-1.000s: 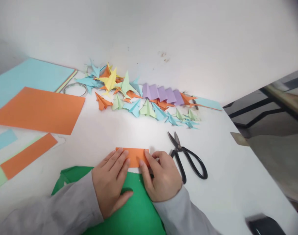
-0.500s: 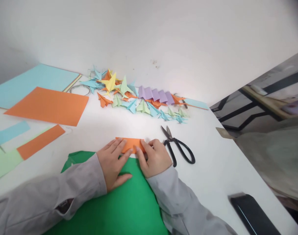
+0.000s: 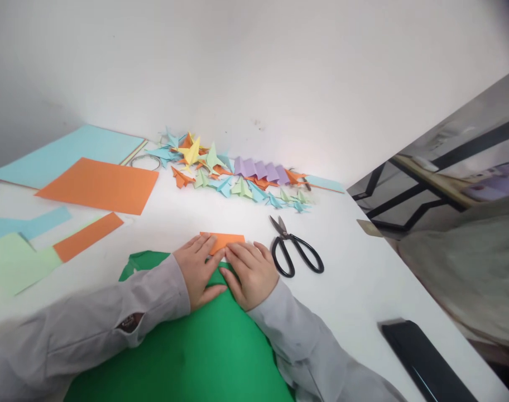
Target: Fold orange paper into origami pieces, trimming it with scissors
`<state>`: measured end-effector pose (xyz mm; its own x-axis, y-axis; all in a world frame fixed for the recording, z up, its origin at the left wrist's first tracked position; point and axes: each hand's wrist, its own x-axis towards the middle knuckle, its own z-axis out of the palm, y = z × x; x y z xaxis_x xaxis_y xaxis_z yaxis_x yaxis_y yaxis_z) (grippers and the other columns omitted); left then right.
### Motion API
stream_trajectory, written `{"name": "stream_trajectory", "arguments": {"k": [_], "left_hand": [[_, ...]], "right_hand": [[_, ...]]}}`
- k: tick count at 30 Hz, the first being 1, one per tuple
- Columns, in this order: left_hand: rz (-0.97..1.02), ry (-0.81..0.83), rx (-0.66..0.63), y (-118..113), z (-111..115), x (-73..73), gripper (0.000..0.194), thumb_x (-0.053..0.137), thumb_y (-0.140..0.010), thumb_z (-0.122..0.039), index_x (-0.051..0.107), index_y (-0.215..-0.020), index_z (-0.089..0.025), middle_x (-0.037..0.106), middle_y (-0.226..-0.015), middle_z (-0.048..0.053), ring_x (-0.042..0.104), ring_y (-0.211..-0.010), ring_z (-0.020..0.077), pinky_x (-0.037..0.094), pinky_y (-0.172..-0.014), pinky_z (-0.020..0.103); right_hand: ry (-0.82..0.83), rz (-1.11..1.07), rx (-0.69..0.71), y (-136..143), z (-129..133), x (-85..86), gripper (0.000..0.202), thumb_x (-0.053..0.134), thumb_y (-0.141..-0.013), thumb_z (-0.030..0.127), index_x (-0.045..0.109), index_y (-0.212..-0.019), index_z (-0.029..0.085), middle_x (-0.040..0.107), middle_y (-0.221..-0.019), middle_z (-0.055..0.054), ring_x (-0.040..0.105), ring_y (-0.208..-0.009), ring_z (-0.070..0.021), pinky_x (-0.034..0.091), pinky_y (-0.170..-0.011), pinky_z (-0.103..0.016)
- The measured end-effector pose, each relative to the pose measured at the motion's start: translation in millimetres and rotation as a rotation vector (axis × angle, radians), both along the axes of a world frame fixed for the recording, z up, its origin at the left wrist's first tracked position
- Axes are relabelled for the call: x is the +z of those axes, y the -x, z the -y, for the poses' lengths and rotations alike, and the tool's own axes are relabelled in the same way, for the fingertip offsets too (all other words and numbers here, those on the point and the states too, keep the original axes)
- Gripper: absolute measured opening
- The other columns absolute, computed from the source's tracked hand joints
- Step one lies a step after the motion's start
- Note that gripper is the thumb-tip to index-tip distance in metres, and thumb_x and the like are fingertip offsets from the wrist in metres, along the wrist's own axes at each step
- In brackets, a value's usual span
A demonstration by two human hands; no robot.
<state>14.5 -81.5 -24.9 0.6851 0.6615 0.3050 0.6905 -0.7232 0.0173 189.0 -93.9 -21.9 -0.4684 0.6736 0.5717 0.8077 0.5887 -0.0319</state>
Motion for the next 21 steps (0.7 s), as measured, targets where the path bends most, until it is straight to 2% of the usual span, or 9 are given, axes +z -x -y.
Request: {"name": "stream_trajectory", "arguments": {"k": [5,12,17,21], "left_hand": [[-0.003,-0.028,-0.012,1.5,-2.6,-3.6,0.063,0.046,-0.077,-0.054,0.051,-0.120,-0.008,0.048,-0.127,0.024,0.043,-0.119,0.0359,0.035,-0.096,0.048],[-0.025,-0.051,-0.040,2.2,-5.4,0.5,0.062,0.050,-0.075,-0.055,0.057,-0.114,-0.007,0.051,-0.122,0.025,0.046,-0.115,0.0373,0.037,-0.096,0.048],[-0.020,-0.050,-0.076,6.0,-8.6,2.1,0.061,0.050,-0.076,-0.054,0.057,-0.115,-0.008,0.052,-0.123,0.024,0.048,-0.115,0.0341,0.037,-0.096,0.047],[0.053,-0.019,-0.144,16.7,-16.0,1.1,0.047,0.050,-0.080,-0.042,0.060,-0.109,-0.007,0.054,-0.122,0.020,0.049,-0.115,0.0302,0.038,-0.098,0.042]], "right_hand": [[0.009,0.157,-0.008,-2.0,-2.3,2.5,0.028,0.050,-0.083,0.032,0.063,-0.098,0.013,0.066,-0.104,-0.008,0.057,-0.095,-0.0225,0.031,-0.089,-0.044],[-0.120,0.193,0.073,-5.5,-4.4,-1.4,0.032,0.051,-0.083,0.035,0.067,-0.094,0.010,0.068,-0.099,-0.012,0.059,-0.090,-0.0236,0.043,-0.076,-0.036],[-0.179,0.112,0.019,-2.8,-8.4,0.9,0.020,0.052,-0.081,0.025,0.069,-0.074,0.016,0.071,-0.086,-0.006,0.063,-0.079,-0.0187,0.043,-0.072,-0.032],[-0.201,0.073,-0.025,-10.9,-11.3,3.6,0.022,0.053,-0.077,0.016,0.065,-0.059,0.016,0.072,-0.079,-0.004,0.063,-0.071,-0.0153,0.042,-0.070,-0.029]]}}
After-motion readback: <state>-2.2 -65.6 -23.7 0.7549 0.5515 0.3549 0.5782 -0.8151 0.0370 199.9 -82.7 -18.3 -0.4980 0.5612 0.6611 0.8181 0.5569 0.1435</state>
